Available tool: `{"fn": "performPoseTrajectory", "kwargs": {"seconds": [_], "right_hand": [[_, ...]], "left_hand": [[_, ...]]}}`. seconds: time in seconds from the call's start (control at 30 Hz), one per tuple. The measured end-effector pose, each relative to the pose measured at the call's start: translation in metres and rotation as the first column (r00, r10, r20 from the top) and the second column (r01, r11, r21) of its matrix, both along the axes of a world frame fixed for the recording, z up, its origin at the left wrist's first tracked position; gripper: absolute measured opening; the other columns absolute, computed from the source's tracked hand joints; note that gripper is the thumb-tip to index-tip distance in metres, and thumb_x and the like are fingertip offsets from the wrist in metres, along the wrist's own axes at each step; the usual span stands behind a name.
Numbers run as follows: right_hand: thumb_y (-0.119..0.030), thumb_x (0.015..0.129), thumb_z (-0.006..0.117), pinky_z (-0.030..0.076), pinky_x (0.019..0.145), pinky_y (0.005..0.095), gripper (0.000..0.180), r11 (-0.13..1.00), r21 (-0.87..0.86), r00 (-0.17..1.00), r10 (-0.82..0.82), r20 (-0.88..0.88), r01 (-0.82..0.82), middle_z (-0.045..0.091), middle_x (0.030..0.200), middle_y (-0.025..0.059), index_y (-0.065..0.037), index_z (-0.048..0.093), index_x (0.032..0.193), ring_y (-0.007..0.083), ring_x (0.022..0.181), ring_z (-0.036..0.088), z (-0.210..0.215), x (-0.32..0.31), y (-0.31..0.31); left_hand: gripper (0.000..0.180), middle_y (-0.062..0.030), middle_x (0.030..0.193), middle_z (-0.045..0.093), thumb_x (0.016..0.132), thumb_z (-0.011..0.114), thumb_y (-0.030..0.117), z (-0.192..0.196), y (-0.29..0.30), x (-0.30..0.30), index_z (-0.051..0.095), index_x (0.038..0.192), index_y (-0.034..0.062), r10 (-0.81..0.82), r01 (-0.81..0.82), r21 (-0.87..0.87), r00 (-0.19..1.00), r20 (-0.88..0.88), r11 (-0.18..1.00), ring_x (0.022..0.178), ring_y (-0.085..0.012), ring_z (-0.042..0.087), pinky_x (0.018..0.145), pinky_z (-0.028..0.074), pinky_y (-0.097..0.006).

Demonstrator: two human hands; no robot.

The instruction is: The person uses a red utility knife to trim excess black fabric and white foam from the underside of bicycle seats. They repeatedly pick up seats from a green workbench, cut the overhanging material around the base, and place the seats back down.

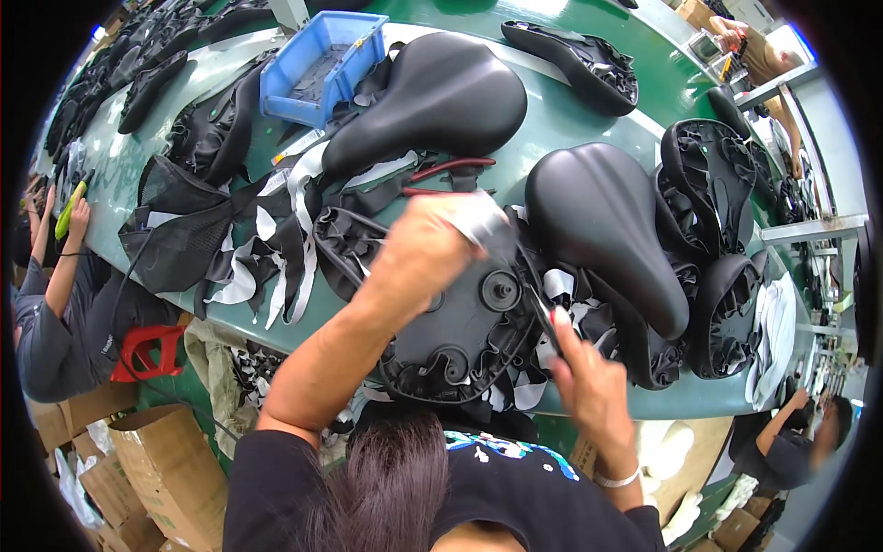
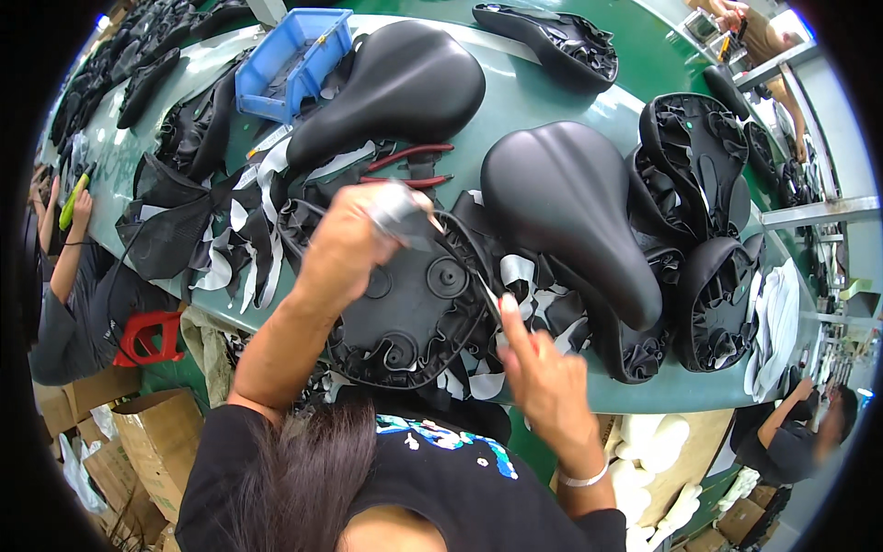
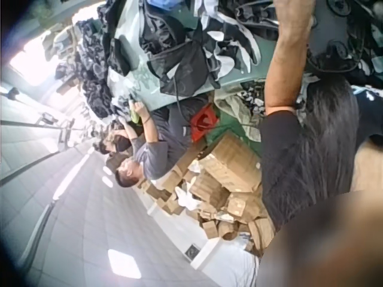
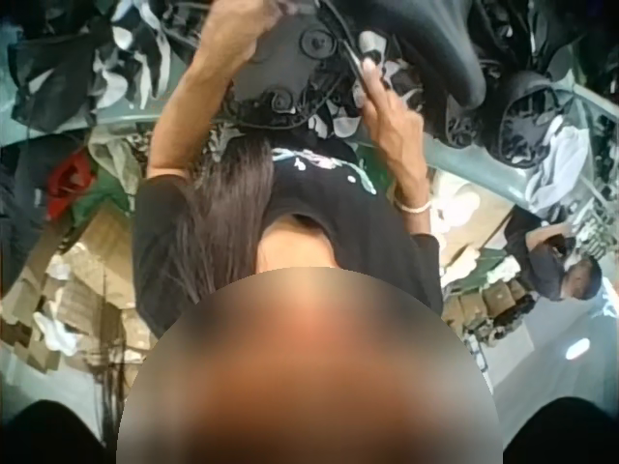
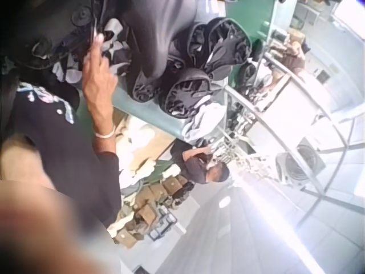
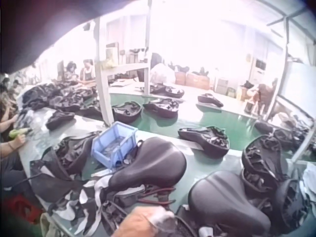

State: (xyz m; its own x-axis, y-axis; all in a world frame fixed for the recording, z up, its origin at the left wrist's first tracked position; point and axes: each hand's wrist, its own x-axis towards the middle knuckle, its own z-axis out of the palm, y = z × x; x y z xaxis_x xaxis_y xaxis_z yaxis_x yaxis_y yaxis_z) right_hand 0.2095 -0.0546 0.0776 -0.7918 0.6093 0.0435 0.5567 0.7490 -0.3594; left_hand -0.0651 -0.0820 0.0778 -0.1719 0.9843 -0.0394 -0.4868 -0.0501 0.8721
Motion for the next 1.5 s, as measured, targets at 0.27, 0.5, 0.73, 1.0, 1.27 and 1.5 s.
{"fn": "performPoseTrajectory", "kwargs": {"seconds": [0.27,0.5,0.73,1.0,1.27,1.5], "right_hand": [[-0.013,0.086,0.063,0.039,0.046,0.0376,0.053,0.997,-0.044,0.993,-0.067,-0.092,0.063,0.052,0.064,0.0088,-0.014,0.049,0.136,0.0265,0.049,0.053,0.012,-0.013,0.007],[-0.014,0.085,0.062,0.04,0.042,0.036,0.055,0.964,0.218,0.973,0.11,0.202,-0.154,0.052,0.063,0.0079,-0.014,0.046,0.138,0.0246,0.047,0.056,0.02,-0.018,0.026],[-0.013,0.088,0.06,0.045,0.05,0.041,0.055,0.955,-0.25,0.942,-0.075,0.327,0.163,0.067,0.083,0.0197,-0.006,0.04,0.138,0.0319,0.053,0.06,0.038,-0.005,-0.037],[0.001,0.08,0.066,0.052,0.075,0.0401,0.058,1.0,0.001,0.954,0.01,-0.299,-0.01,0.06,0.115,0.0232,0.0,0.042,0.133,0.0398,0.093,0.063,-0.006,-0.073,0.022],[0.001,0.079,0.068,0.048,0.069,0.0224,0.048,0.915,-0.395,0.853,-0.268,-0.447,0.081,0.063,0.091,0.0061,0.0,0.052,0.124,0.0096,0.076,0.06,0.007,-0.068,0.03],[0.001,0.08,0.064,0.049,0.078,0.0337,0.044,0.887,-0.457,0.933,-0.216,-0.288,0.065,0.065,0.093,0.0154,0.002,0.05,0.121,0.0307,0.082,0.064,-0.005,-0.081,0.046]], "left_hand": [[0.032,-0.0069,0.075,0.058,0.098,0.052,0.036,0.019,0.014,-0.008,0.054,0.104,0.005,0.258,-0.188,0.281,0.936,-0.239,0.941,0.072,-0.0156,0.056,0.065,0.042,-0.028],[0.039,-0.0169,0.08,0.066,0.098,0.044,0.043,-0.02,-0.011,0.006,0.06,0.108,0.0093,-0.254,-0.308,-0.266,0.08,-0.964,0.913,0.077,-0.0376,0.063,0.065,0.049,-0.045],[0.037,-0.0129,0.08,0.066,0.097,0.044,0.041,-0.028,-0.025,0.026,0.063,0.101,0.0099,-0.056,-0.465,-0.075,0.056,-0.997,0.882,0.069,-0.0364,0.064,0.059,0.048,-0.045],[0.034,-0.0123,0.082,0.067,0.097,0.047,0.039,-0.023,-0.033,0.034,0.061,0.103,0.0088,-0.027,-0.502,-0.056,0.065,-0.997,0.863,0.07,-0.0361,0.064,0.06,0.05,-0.045],[0.034,-0.0118,0.083,0.067,0.098,0.046,0.038,-0.037,-0.037,0.029,0.06,0.103,0.0075,-0.065,-0.537,-0.055,0.001,-0.998,0.842,0.07,-0.0355,0.064,0.059,0.049,-0.045],[0.037,-0.0115,0.082,0.067,0.098,0.043,0.04,-0.037,-0.029,0.03,0.06,0.104,0.0074,-0.016,-0.541,-0.019,0.01,-1.0,0.841,0.068,-0.0364,0.064,0.059,0.049,-0.045]]}}
